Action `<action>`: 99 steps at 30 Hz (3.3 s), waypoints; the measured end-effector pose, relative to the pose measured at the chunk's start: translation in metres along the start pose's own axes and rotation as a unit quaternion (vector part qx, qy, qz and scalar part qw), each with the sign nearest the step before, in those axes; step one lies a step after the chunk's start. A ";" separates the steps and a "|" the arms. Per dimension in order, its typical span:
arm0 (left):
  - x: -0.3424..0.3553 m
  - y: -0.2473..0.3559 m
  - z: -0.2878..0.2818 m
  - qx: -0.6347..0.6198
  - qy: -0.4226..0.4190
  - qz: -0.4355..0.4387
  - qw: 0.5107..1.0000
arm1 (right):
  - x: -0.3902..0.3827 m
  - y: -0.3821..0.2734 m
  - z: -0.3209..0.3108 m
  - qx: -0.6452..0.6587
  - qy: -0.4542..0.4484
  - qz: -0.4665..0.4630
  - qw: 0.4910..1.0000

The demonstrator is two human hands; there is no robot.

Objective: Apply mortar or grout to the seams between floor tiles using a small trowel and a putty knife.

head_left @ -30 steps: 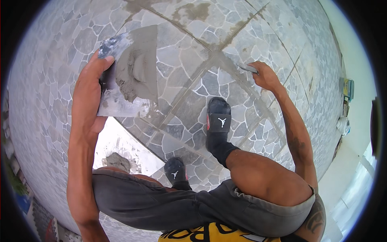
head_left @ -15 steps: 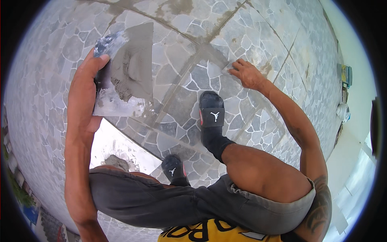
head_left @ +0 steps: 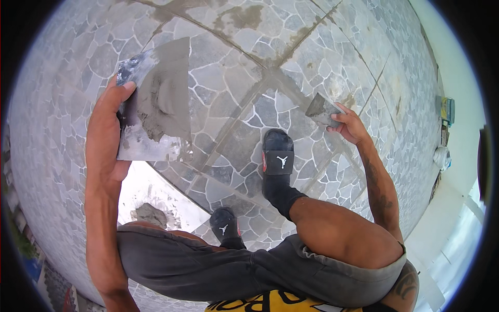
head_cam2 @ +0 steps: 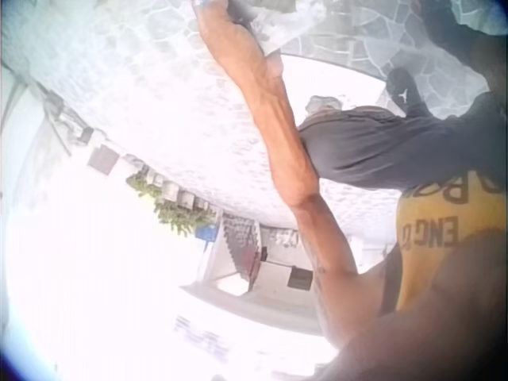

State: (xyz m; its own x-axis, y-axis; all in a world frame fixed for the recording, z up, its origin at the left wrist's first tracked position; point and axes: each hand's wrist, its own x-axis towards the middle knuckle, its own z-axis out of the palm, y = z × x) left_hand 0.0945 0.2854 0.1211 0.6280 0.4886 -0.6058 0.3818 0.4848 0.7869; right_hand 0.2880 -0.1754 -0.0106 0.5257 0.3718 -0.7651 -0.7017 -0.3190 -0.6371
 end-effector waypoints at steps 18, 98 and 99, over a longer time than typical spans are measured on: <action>-0.004 0.001 0.010 0.022 -0.021 0.003 1.000 | 0.020 -0.033 -0.008 0.014 -0.057 -0.060 0.996; -0.007 -0.005 0.015 0.014 -0.069 -0.017 0.997 | 0.020 -0.074 0.101 -0.469 0.023 -0.225 0.853; -0.007 -0.005 0.015 0.023 -0.069 -0.015 0.997 | 0.030 -0.071 0.100 -0.468 0.020 -0.226 0.854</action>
State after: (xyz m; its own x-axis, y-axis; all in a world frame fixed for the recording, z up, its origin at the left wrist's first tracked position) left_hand 0.0984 0.2685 0.1235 0.7026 0.3684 -0.6088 0.4297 0.4624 0.7756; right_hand 0.3055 -0.0546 0.0207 0.6706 0.6166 -0.4125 0.2580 -0.7152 -0.6496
